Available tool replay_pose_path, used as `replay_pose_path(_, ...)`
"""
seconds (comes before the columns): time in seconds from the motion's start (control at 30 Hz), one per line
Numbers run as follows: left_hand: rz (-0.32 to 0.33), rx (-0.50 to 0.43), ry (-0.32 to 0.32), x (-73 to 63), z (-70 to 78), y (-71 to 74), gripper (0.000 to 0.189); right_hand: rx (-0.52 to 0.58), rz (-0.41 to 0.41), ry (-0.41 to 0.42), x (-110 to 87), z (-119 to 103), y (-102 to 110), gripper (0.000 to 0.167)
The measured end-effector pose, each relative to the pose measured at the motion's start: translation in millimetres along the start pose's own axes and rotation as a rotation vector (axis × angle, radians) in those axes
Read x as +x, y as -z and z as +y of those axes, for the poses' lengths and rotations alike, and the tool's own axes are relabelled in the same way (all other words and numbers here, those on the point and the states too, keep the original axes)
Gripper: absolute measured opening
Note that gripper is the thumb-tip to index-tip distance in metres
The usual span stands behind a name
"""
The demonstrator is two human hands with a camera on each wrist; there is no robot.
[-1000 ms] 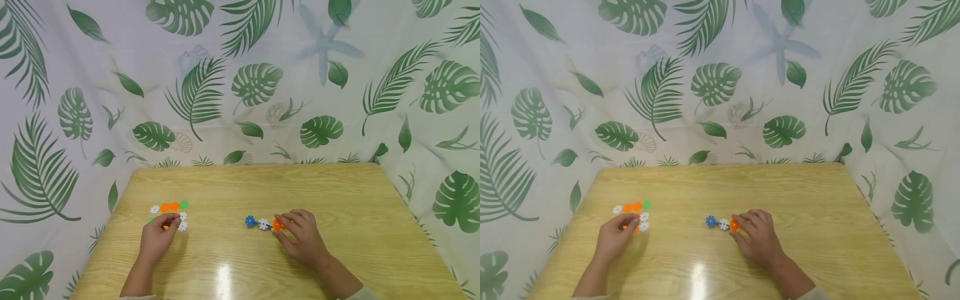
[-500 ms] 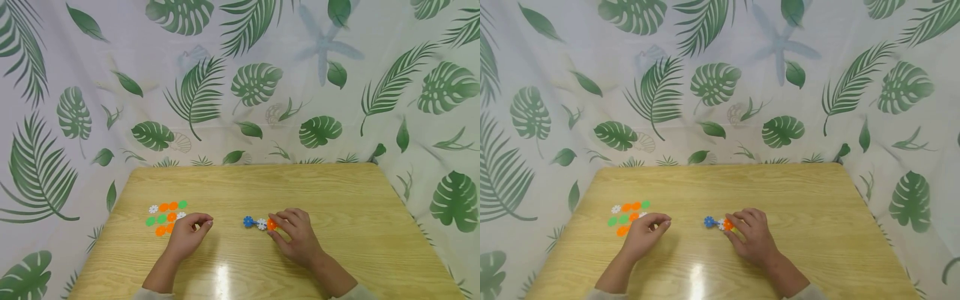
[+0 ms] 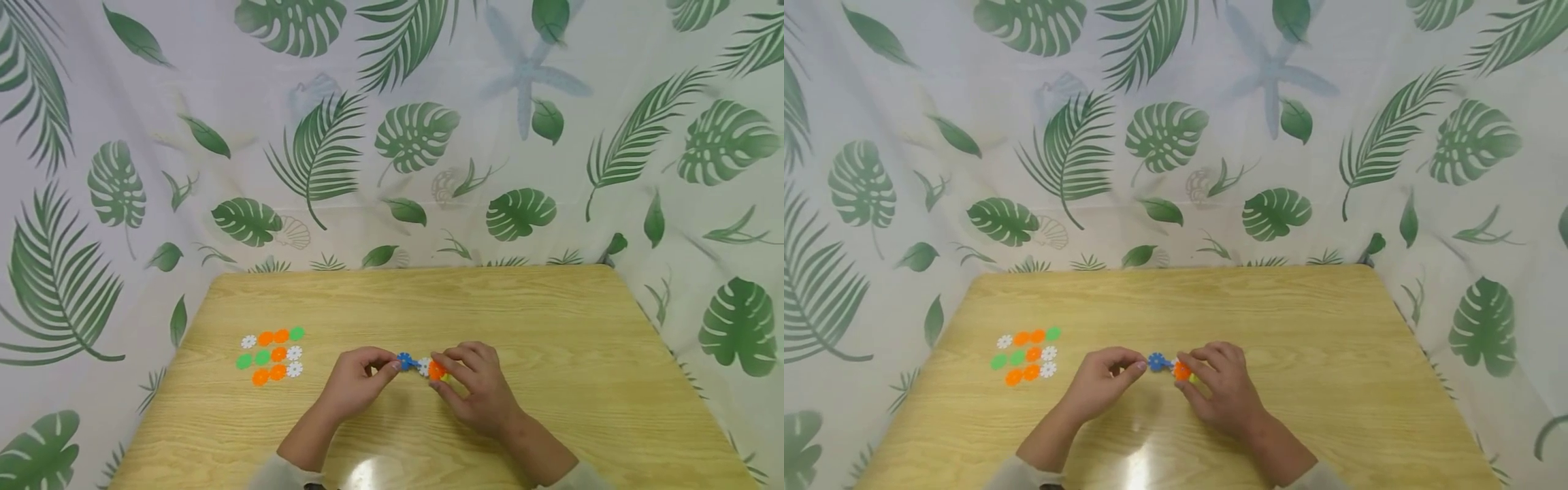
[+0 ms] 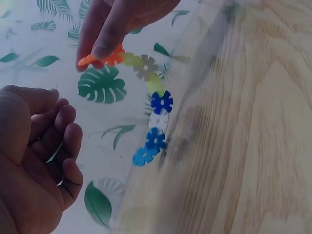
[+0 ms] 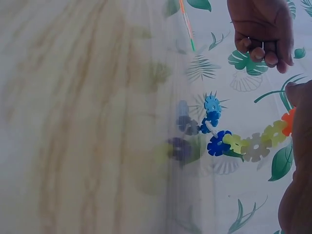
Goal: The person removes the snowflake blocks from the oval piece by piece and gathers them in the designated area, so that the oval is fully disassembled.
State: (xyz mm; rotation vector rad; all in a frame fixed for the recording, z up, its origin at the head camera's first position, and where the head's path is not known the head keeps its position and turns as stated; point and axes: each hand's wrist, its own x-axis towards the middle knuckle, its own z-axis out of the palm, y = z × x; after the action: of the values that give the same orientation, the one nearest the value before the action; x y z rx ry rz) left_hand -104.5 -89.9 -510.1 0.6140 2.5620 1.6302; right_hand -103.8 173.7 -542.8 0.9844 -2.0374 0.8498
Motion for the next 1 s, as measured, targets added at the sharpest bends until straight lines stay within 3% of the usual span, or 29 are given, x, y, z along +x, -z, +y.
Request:
replay_pose_path(0.3,-0.105,-0.039,0.007,8.5,14.4,-17.8,0.025,0.003,0.004,0.006,1.3,-1,-1,0.042)
replay_pose_path(0.53,-0.138,-0.049,-0.002,12.2,17.4,-27.0,0.023,0.011,0.005,0.032,1.3,-1,-4,0.040)
replay_pose_path(1.0,-0.073,-0.029,0.066,12.8,16.8,-34.3,0.023,0.014,-0.002,0.020,0.7,-3,-5,0.043)
